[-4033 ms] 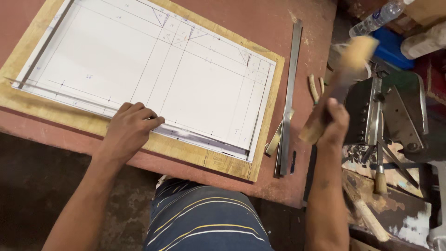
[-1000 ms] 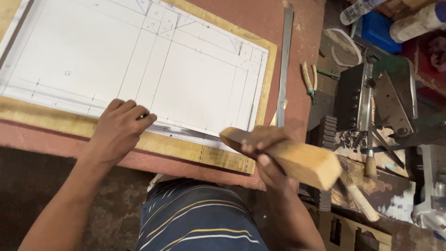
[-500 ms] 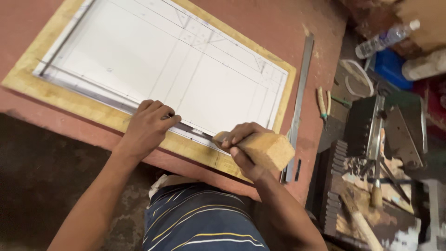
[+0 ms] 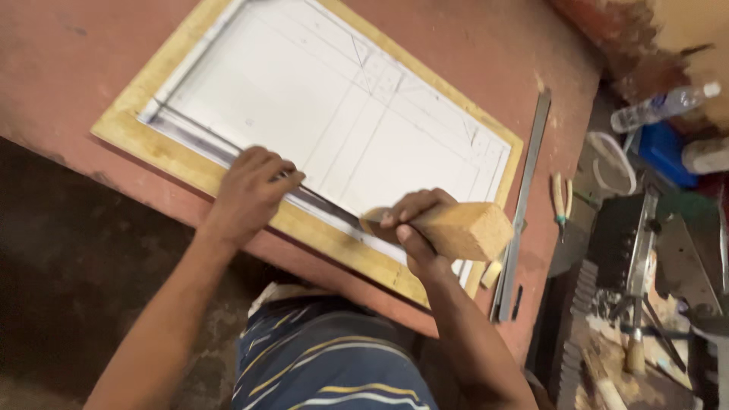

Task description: The person assembles a metal frame by cutting metal strips with a guillotine shear, bending them with a wooden mallet, and arranging them on a blueprint. They use a hammer to secure the pieces and repeatedly adjust the frame components.

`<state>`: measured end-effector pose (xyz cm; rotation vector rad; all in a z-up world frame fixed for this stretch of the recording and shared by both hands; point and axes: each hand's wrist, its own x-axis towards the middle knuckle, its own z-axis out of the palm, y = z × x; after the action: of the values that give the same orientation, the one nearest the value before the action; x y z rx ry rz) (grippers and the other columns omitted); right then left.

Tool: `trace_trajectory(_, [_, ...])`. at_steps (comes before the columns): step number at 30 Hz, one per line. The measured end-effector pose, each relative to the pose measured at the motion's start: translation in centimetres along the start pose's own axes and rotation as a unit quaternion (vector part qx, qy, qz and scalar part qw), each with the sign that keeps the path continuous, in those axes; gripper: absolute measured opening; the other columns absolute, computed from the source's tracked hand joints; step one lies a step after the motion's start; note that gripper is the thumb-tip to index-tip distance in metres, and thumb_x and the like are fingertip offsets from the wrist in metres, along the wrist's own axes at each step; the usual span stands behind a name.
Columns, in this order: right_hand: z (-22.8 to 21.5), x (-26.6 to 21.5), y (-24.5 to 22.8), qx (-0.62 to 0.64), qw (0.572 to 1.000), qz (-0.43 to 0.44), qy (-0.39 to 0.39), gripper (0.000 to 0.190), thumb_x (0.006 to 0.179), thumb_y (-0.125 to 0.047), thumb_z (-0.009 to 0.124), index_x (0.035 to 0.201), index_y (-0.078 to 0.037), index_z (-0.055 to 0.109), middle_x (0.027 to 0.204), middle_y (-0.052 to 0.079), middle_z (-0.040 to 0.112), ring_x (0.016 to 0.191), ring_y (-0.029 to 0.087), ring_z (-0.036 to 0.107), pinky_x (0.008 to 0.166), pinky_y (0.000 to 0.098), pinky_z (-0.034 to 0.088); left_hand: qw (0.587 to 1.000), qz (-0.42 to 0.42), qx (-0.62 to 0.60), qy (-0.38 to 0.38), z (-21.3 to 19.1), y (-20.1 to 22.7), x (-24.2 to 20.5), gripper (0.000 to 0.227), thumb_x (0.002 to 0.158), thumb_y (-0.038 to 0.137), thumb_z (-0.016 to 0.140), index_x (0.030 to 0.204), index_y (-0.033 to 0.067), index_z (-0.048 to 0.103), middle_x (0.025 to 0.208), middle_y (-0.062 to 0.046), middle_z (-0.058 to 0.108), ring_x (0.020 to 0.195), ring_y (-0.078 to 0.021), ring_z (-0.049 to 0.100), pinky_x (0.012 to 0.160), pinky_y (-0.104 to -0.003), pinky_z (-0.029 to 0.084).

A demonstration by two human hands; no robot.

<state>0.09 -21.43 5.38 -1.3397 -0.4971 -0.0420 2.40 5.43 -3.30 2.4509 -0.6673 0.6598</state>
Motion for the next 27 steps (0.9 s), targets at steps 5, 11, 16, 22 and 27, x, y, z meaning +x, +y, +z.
trace_trajectory(5, [-0.6,-0.4,-1.5,0.036,0.998,-0.058,0.005,0.015,0.094,-0.006,0.069,0.106,-0.005,0.06,0.093,0.011,0.069,0.089,0.02,0.071,0.089,0.0355,0.06,0.999,-0.011,-0.036,0.014,0.2,-0.4,-0.8,0.026,0.082,-0.001,0.066,0.104,0.0083,0.077,0.102,-0.007,0.072,0.102,-0.0271,0.066,0.104,-0.045,0.05])
trace_trajectory(11, [1.8,1.5,1.6,-0.009,1.0,-0.02,0.008,0.019,0.092,-0.004,0.071,0.104,-0.006,0.057,0.09,0.011,0.067,0.082,0.019,0.068,0.082,0.0332,0.058,1.0,-0.011,-0.016,0.018,0.2,-0.4,-0.3,0.026,0.083,-0.002,0.064,0.102,0.0104,0.077,0.101,-0.006,0.072,0.103,-0.0252,0.067,0.11,-0.046,0.048])
trace_trajectory(16, [1.4,2.8,-1.0,0.009,0.998,-0.051,-0.044,0.016,0.093,-0.005,0.072,0.103,-0.005,0.059,0.089,0.011,0.067,0.082,0.02,0.069,0.081,0.0338,0.058,0.999,-0.024,-0.015,0.031,0.2,-0.1,-0.7,0.024,0.084,-0.001,0.065,0.102,0.0086,0.076,0.105,-0.006,0.072,0.104,-0.027,0.067,0.11,-0.046,0.048])
trace_trajectory(22, [1.3,2.5,-2.6,0.01,0.994,-0.088,-0.065,0.015,0.095,-0.007,0.069,0.105,-0.005,0.057,0.091,0.011,0.067,0.083,0.02,0.068,0.081,0.0342,0.059,0.997,0.005,0.06,0.058,0.4,1.8,-1.9,0.013,0.097,0.007,0.069,0.108,0.0066,0.074,0.118,-0.013,0.07,0.112,-0.0271,0.064,0.106,-0.044,0.047])
trace_trajectory(27, [1.2,2.3,0.6,-0.021,0.998,-0.044,-0.05,0.012,0.093,-0.005,0.064,0.102,-0.003,0.056,0.088,0.012,0.066,0.084,0.023,0.067,0.083,0.0372,0.059,0.999,-0.008,-0.018,-0.027,-0.1,5.1,-3.5,0.041,0.092,0.031,0.069,0.119,0.0005,0.071,0.119,-0.013,0.068,0.114,-0.0287,0.061,0.102,-0.043,0.046])
